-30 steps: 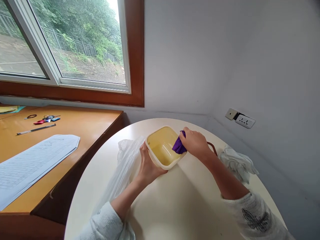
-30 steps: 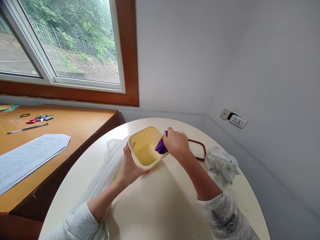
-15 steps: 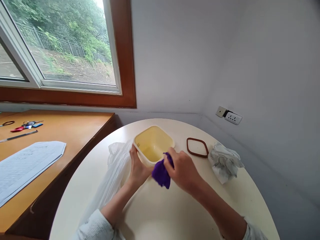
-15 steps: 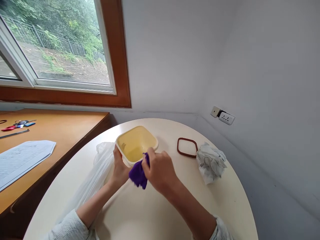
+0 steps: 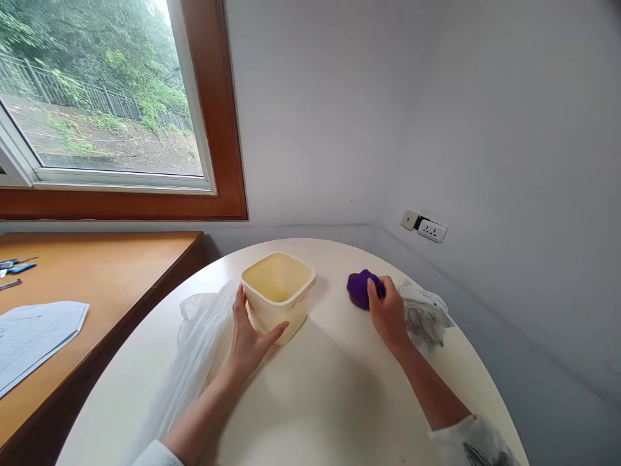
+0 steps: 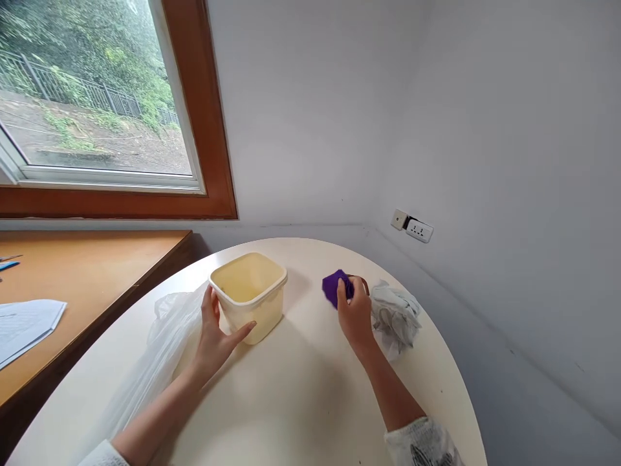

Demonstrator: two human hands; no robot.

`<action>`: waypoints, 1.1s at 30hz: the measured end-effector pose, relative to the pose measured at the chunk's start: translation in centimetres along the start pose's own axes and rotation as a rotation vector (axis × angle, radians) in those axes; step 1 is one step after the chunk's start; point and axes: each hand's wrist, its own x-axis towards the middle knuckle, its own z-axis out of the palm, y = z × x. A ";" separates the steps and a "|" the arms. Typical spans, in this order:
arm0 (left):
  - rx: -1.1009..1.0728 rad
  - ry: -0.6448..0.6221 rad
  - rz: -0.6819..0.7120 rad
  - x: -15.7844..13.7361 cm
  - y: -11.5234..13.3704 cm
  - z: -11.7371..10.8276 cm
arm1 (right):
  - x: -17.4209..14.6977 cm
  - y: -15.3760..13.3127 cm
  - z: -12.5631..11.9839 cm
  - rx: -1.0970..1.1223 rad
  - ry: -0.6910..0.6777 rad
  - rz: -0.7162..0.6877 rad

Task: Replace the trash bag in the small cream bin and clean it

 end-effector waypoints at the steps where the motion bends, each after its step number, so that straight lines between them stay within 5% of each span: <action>1: 0.022 -0.002 0.010 0.1 -0.3 0.1 | 0.5 0.7 0.3 -0.063 0.013 -0.062; 4: 0.085 -0.015 0.008 0.3 -0.7 0.1 | 1.2 3.0 2.1 -0.280 -0.110 -0.212; 10: 0.225 0.004 -0.003 0.5 -1.0 0.1 | -0.3 6.7 5.5 -0.424 -0.311 -0.203; 20: 0.371 0.115 0.042 0.5 -1.7 -0.2 | -3.0 5.7 5.0 -0.319 -0.376 -0.248; 28: 0.263 -0.352 0.051 -1.0 1.2 0.2 | -6.6 2.7 2.9 -0.213 -0.462 -0.214; 33: 0.307 -0.488 -0.047 -1.1 1.3 0.8 | -9.4 0.1 1.8 -0.112 -0.610 -0.259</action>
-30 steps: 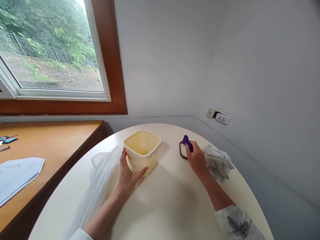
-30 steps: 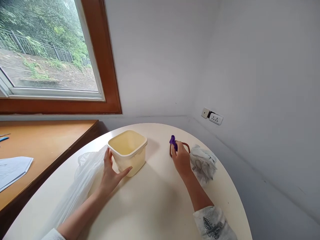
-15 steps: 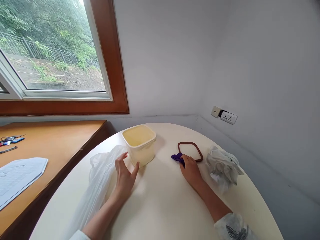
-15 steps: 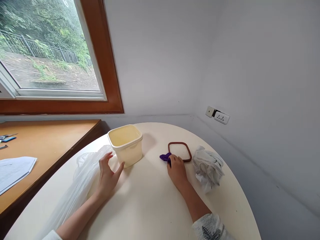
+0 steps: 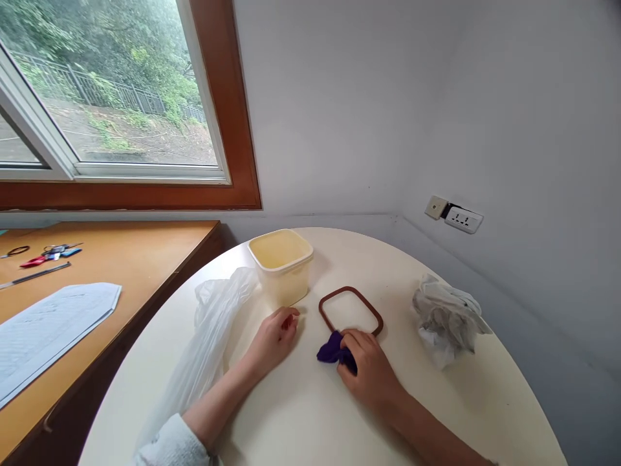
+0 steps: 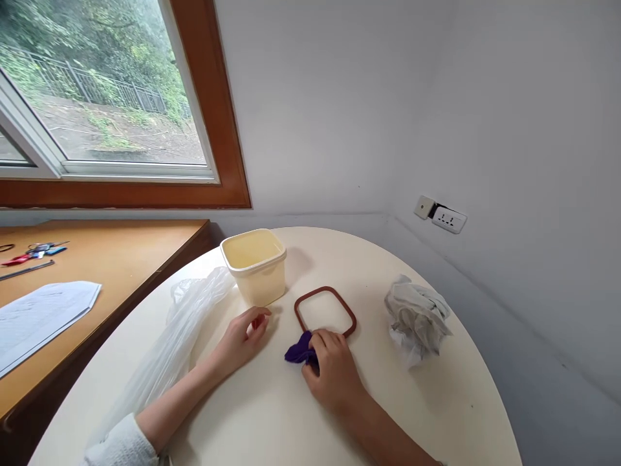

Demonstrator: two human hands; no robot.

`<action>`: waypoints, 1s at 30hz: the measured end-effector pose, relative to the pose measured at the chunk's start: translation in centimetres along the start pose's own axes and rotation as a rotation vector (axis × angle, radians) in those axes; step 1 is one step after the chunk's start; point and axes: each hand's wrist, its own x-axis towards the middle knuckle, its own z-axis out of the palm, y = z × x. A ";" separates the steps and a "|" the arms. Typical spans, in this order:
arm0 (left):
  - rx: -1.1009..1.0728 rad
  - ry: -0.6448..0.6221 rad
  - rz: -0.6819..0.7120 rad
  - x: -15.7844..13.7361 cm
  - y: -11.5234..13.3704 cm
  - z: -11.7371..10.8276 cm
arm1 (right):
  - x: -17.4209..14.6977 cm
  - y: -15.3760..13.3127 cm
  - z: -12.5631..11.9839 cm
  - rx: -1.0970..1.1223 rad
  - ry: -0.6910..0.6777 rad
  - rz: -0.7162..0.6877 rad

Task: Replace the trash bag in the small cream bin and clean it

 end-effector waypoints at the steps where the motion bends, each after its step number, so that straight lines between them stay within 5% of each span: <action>1: 0.006 -0.017 -0.019 0.0 0.0 0.0 | -0.4 -0.6 0.1 0.028 -0.028 -0.028; 10: 0.125 -0.102 0.024 0.1 -0.3 0.3 | -1.7 -3.4 -0.6 0.494 -0.105 -0.088; 15: 0.088 -0.139 0.070 0.2 -0.4 0.2 | -0.7 -1.3 -1.4 0.760 0.189 0.226; 20: 0.085 -0.158 0.088 0.2 -0.5 0.2 | 0.5 1.1 -2.4 0.598 0.473 0.302; 30: 0.041 -0.244 0.209 0.2 -0.2 0.3 | 1.2 1.1 -0.6 0.483 0.090 0.270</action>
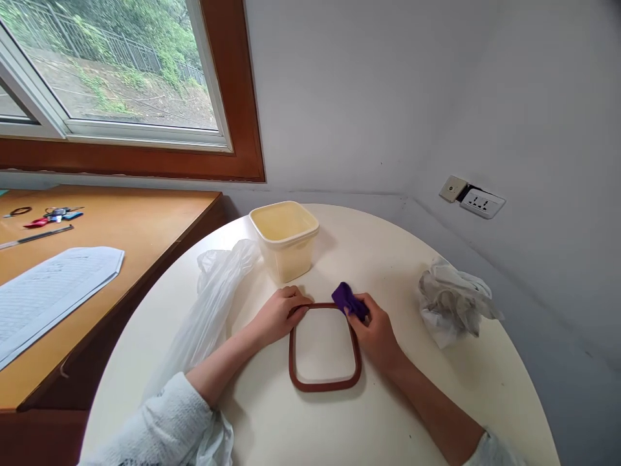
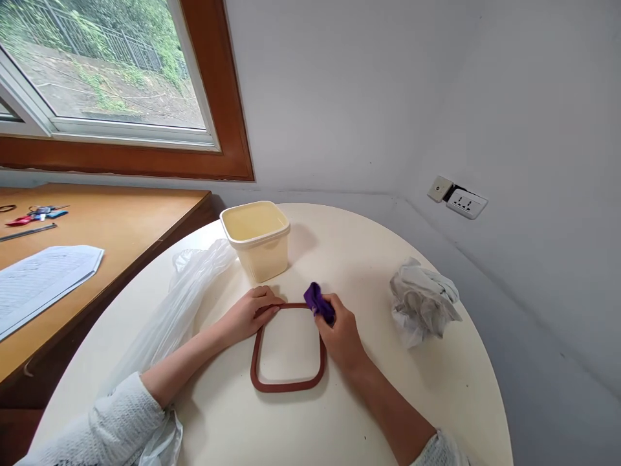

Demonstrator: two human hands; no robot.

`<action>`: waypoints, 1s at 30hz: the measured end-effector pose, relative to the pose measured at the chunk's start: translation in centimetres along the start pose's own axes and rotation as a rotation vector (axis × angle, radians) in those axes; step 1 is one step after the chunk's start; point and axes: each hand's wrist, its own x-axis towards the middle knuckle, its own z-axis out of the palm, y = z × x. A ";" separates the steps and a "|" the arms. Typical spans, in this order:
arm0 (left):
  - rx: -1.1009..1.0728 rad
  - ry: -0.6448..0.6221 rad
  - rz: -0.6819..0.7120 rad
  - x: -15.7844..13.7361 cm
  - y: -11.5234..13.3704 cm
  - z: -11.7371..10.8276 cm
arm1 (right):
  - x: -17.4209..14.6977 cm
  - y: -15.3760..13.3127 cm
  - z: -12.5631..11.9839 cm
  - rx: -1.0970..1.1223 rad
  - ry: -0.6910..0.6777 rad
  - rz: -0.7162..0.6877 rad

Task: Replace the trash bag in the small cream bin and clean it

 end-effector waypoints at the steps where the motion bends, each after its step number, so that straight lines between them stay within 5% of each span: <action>1: -0.003 0.001 0.002 0.0 0.0 0.0 | -0.1 -0.1 0.1 0.000 -0.053 -0.024; 10: 0.193 0.030 -0.059 0.2 0.0 0.4 | -0.2 0.0 0.0 -0.019 -0.218 -0.069; 30: 0.602 0.056 -0.351 -0.3 0.6 -0.5 | -1.0 -0.3 -0.6 -0.360 -0.128 -0.170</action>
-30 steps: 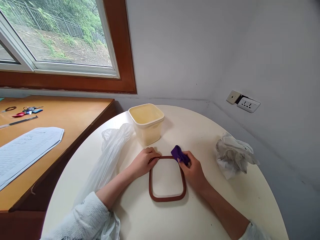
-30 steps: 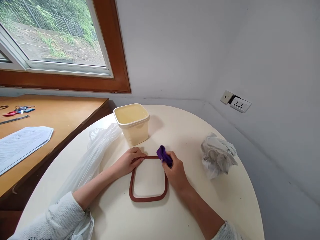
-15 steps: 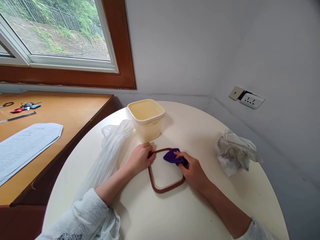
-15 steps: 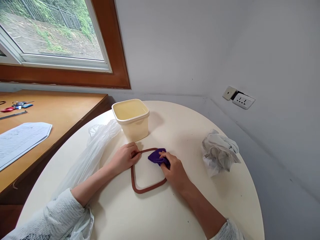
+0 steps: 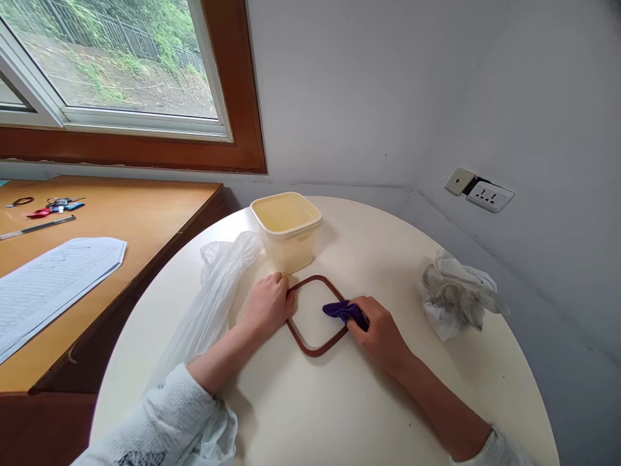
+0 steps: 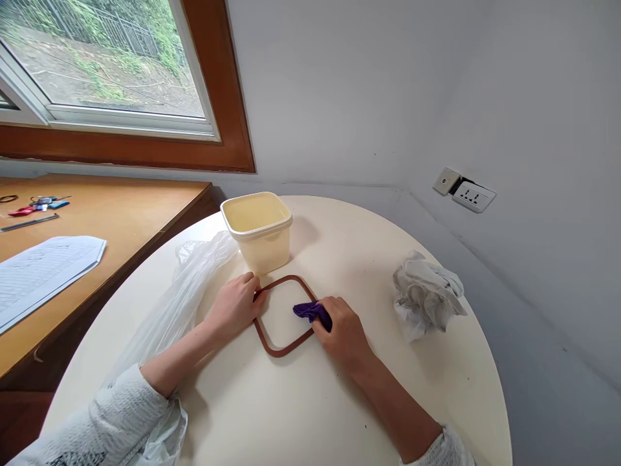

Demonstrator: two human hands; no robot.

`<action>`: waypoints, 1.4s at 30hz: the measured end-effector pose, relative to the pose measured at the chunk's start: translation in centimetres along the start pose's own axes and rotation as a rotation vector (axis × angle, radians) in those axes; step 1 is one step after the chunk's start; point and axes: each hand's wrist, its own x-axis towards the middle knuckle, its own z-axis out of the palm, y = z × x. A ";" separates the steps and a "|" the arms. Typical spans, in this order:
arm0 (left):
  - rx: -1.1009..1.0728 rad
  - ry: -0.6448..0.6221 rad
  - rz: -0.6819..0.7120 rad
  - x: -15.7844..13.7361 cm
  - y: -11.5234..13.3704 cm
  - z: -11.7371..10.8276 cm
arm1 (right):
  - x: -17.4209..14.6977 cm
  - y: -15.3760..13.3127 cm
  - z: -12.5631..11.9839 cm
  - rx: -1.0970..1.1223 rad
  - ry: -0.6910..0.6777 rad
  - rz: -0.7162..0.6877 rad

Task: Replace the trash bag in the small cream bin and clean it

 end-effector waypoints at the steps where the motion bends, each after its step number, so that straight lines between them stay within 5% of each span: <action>1: 0.010 -0.002 -0.001 0.0 0.0 -0.1 | 0.0 0.0 0.1 -0.008 -0.002 0.005; 4: 0.004 -0.024 0.052 0.0 0.0 -0.1 | 0.0 0.0 0.3 -0.050 0.013 0.019; 13: -0.247 -0.099 0.517 -0.3 0.6 0.5 | 0.4 1.2 -0.1 -0.076 0.113 0.043; 19: -0.395 -0.006 0.317 -0.3 0.7 0.8 | 0.5 1.3 0.0 0.107 0.014 -0.003; 23: -0.437 0.081 0.349 -0.1 0.4 1.0 | 0.4 1.2 0.0 0.174 -0.057 -0.016; 28: -0.462 0.019 0.377 0.0 0.2 1.4 | 0.3 1.1 -0.1 0.206 -0.075 -0.023; 42: -0.481 -0.050 0.173 0.1 0.2 0.7 | 0.2 0.9 -0.1 0.260 -0.146 -0.090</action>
